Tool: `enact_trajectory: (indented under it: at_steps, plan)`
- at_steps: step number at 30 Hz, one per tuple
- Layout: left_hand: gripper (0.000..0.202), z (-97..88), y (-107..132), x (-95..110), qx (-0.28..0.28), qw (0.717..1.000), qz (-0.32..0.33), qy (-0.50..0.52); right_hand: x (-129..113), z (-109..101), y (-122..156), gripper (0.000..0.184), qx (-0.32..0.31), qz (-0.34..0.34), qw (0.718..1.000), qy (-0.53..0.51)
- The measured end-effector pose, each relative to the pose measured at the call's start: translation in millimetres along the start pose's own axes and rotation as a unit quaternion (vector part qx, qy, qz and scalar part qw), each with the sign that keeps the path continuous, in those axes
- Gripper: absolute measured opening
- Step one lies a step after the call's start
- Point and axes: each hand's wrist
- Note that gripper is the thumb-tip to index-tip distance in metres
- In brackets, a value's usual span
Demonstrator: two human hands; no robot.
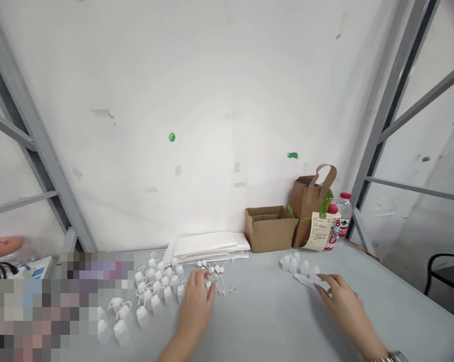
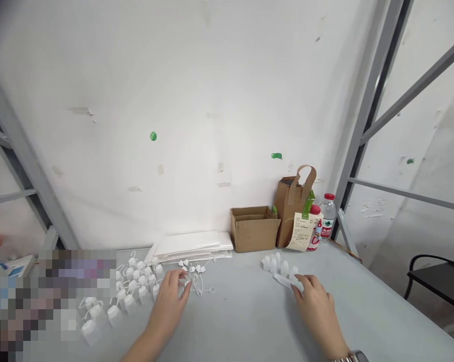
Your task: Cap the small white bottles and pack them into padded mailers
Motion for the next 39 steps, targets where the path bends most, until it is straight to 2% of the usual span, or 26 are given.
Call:
enact_trajectory:
  at_steps: [3, 9, 12, 23, 29, 35, 39]
  plan:
    - [0.016, -1.0, 2, -6, 0.009, 1.0, -0.011, 0.02, -5, 2, -4, 0.039, -0.013, -0.026, 1.0, 0.011]
    - [0.02, 0.6, 9, 5, -0.062, 0.998, -0.016, 0.021, -18, 14, -5, 0.029, -0.018, -0.054, 0.997, 0.055]
    - [0.023, -0.6, 9, 6, -0.075, 0.997, -0.019, 0.011, -23, 18, -3, 0.027, -0.026, -0.059, 0.996, 0.056]
    - [0.026, -12.2, 6, 7, -0.065, 0.997, -0.043, -0.023, -56, 18, 5, 0.02, -0.066, -0.105, 0.992, -0.005]
    - [0.026, -16.3, 6, 7, -0.049, 0.997, -0.053, -0.03, -57, 26, 5, 0.018, -0.046, -0.116, 0.992, -0.022]
    - [0.027, -20.3, 7, 10, -0.045, 0.996, -0.07, -0.033, -56, 26, 5, 0.019, -0.061, -0.108, 0.991, -0.043]
    - [0.029, -19.4, 8, 11, -0.068, 0.996, -0.048, -0.016, -65, 19, 3, 0.023, -0.081, -0.098, 0.984, -0.124]
Point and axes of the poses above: each hand's wrist, its own y-axis away from the middle knuckle, its own z-axis out of the palm, x = y × z, and after that the axes turned 1 degree about -x, right-handed
